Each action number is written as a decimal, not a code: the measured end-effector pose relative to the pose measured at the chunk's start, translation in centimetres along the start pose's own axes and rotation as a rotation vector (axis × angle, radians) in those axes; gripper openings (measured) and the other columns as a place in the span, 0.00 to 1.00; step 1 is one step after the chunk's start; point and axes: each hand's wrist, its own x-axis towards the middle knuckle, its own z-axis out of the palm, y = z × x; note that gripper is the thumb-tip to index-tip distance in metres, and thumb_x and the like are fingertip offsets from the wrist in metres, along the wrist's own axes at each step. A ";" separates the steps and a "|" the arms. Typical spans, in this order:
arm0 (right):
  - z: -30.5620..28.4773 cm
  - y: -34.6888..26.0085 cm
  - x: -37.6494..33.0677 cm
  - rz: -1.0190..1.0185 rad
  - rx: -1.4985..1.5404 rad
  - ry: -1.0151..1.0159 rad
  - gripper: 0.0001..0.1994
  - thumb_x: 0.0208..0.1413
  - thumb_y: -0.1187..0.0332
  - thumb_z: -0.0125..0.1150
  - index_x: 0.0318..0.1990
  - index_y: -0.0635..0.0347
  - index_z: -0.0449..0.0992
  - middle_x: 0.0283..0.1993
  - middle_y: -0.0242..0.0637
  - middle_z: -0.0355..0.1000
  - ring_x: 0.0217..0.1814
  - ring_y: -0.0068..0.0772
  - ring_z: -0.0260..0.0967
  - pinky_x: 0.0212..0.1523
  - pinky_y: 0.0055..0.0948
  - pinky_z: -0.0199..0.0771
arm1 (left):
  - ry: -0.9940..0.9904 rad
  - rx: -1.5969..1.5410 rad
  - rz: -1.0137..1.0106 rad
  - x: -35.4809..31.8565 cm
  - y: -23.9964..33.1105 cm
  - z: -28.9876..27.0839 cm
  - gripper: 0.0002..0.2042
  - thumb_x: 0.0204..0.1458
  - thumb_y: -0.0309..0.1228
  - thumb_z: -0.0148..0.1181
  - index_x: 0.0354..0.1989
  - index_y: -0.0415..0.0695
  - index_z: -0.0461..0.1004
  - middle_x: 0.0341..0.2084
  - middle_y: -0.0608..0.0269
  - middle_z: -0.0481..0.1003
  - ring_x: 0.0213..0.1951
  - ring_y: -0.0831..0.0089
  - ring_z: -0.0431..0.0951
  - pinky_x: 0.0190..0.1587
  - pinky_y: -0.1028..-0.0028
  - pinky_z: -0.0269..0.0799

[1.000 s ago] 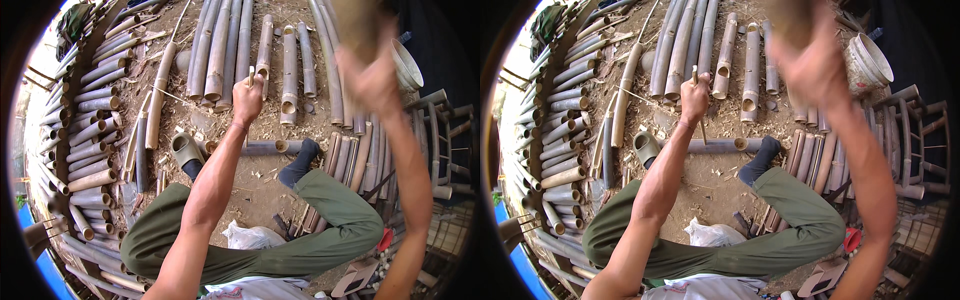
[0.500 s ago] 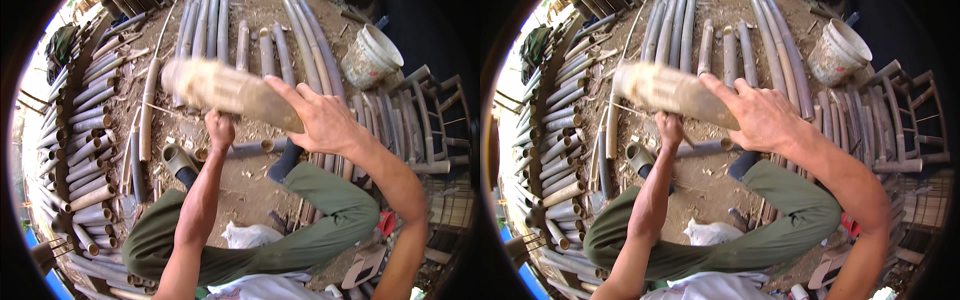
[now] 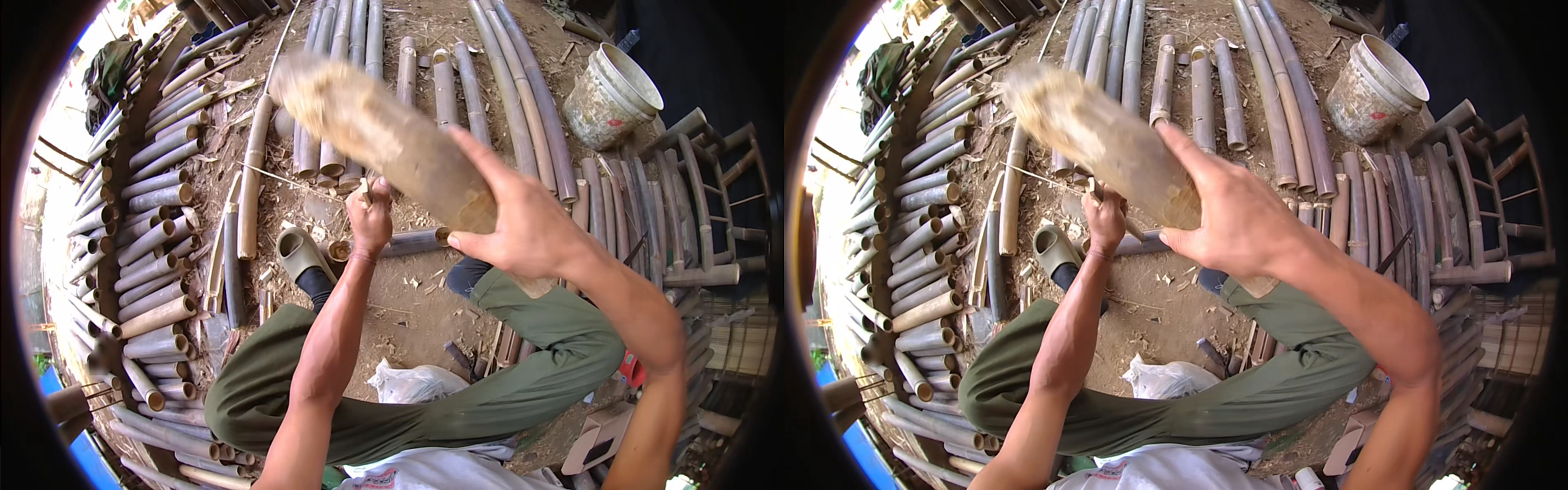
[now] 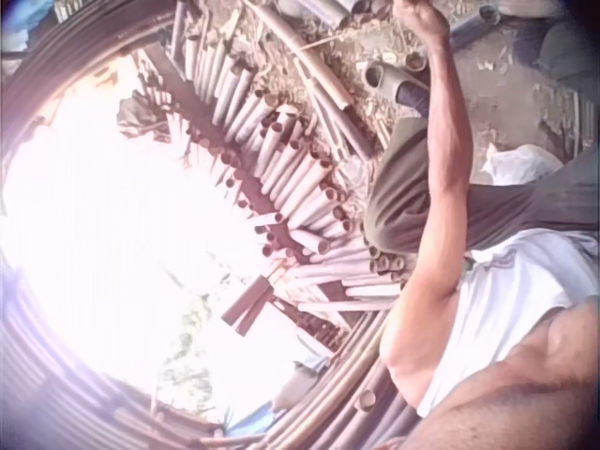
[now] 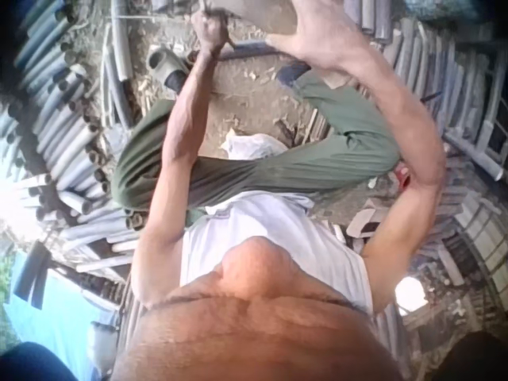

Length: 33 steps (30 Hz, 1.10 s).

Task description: The person sits on the ground and uses a wooden mallet to hammer bamboo pieces into a frame structure. They repeatedly strike the bamboo to secure joints and adjust the alignment of the frame.

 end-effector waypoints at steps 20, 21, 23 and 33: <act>1.5 4.5 -5.3 -0.116 -0.131 0.147 0.53 0.44 0.66 0.73 0.76 0.49 0.44 0.63 0.64 0.65 0.59 0.63 0.72 0.60 0.47 0.76 | -0.062 0.080 -0.010 0.7 -0.2 0.3 0.15 0.62 0.34 0.51 0.26 0.35 0.71 0.15 0.59 0.69 0.20 0.69 0.65 0.26 0.65 0.64; 2.1 4.7 -6.0 -0.135 -0.120 0.191 0.53 0.44 0.66 0.73 0.76 0.51 0.44 0.64 0.63 0.64 0.60 0.62 0.71 0.62 0.47 0.74 | -0.057 0.043 -0.067 0.3 -0.6 0.3 0.14 0.61 0.33 0.52 0.27 0.35 0.72 0.15 0.59 0.70 0.21 0.70 0.67 0.27 0.66 0.65; 4.0 5.4 -7.4 -0.182 -0.092 0.291 0.53 0.43 0.67 0.74 0.76 0.55 0.45 0.67 0.60 0.63 0.64 0.61 0.68 0.65 0.45 0.70 | -0.090 0.125 0.093 0.7 -1.3 0.3 0.14 0.60 0.33 0.52 0.27 0.36 0.74 0.16 0.60 0.72 0.22 0.71 0.70 0.28 0.67 0.68; 17.7 13.5 -18.0 0.067 0.204 0.188 0.51 0.45 0.62 0.74 0.72 0.61 0.46 0.64 0.60 0.63 0.63 0.59 0.68 0.63 0.45 0.72 | -0.339 0.283 -0.129 -1.6 -3.5 -2.2 0.17 0.62 0.39 0.56 0.32 0.35 0.75 0.21 0.59 0.75 0.27 0.73 0.75 0.31 0.69 0.70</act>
